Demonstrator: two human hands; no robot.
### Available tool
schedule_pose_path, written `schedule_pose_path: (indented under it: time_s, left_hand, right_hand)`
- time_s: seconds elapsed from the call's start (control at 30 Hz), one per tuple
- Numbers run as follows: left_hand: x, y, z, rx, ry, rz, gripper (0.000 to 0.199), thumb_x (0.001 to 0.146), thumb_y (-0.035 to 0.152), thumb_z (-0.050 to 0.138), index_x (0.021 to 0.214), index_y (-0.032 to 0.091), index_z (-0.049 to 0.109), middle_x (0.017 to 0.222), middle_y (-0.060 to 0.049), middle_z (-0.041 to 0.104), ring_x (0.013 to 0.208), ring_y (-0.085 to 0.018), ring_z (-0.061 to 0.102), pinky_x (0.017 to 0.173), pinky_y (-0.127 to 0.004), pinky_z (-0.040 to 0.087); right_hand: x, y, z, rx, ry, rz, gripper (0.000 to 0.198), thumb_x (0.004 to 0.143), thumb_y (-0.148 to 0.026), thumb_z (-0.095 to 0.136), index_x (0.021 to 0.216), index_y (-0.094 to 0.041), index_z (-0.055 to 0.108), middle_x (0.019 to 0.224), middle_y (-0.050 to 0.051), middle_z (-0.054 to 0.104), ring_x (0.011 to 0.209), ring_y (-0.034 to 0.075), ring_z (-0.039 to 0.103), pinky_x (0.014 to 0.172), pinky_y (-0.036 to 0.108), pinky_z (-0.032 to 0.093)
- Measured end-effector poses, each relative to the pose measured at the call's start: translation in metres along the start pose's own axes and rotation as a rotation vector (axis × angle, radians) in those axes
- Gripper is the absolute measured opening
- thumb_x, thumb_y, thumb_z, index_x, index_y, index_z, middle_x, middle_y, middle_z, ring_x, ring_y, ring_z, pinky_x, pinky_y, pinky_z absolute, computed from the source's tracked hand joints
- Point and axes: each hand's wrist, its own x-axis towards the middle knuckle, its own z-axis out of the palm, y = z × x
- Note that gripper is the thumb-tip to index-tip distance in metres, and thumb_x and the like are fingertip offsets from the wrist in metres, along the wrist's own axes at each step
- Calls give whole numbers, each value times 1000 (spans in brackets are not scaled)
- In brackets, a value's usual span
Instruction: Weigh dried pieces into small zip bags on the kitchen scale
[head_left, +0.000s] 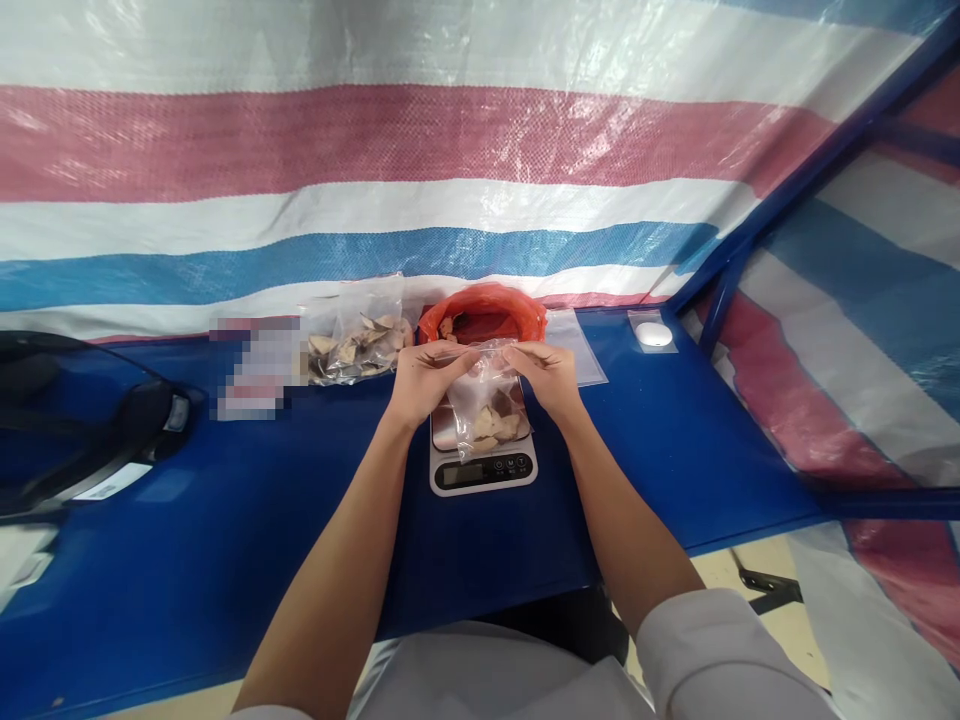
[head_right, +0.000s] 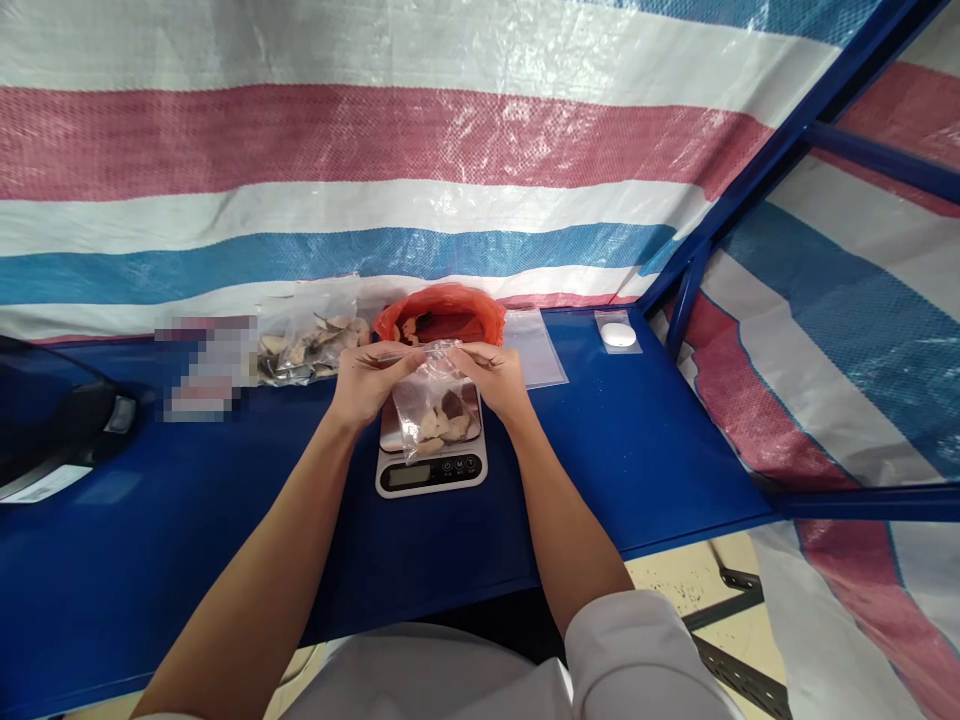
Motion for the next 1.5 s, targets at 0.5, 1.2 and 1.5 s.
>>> schedule_pose_path:
  time_s: [0.5,1.2,1.5]
  left_hand:
    - [0,5,3,-20,-11,-47,26,64,40,89,77,20,81,80,-6,80,75,-21,72,72,-32,60]
    - [0,5,0,-49,-36,-51,21,65,40,89,73,22,82,70,-4,77,65,-19,69,65,-32,59]
    - [-1,3,-5,-29,-42,-23,22,71,40,84,67,19,79,67,-4,75,65,-17,68,71,-31,59]
  right_hand:
    - [-1,4,-1,-26,19,-19,19,71,-45,80,76,-26,83,75,0,78,69,20,71,65,34,61]
    - [0,6,5,-3,28,25,32,70,-53,81,78,-22,75,70,1,74,62,17,67,60,32,59]
    - [2,12,5,7,34,33,32,72,-50,80,83,-20,76,78,2,77,68,17,70,64,29,58]
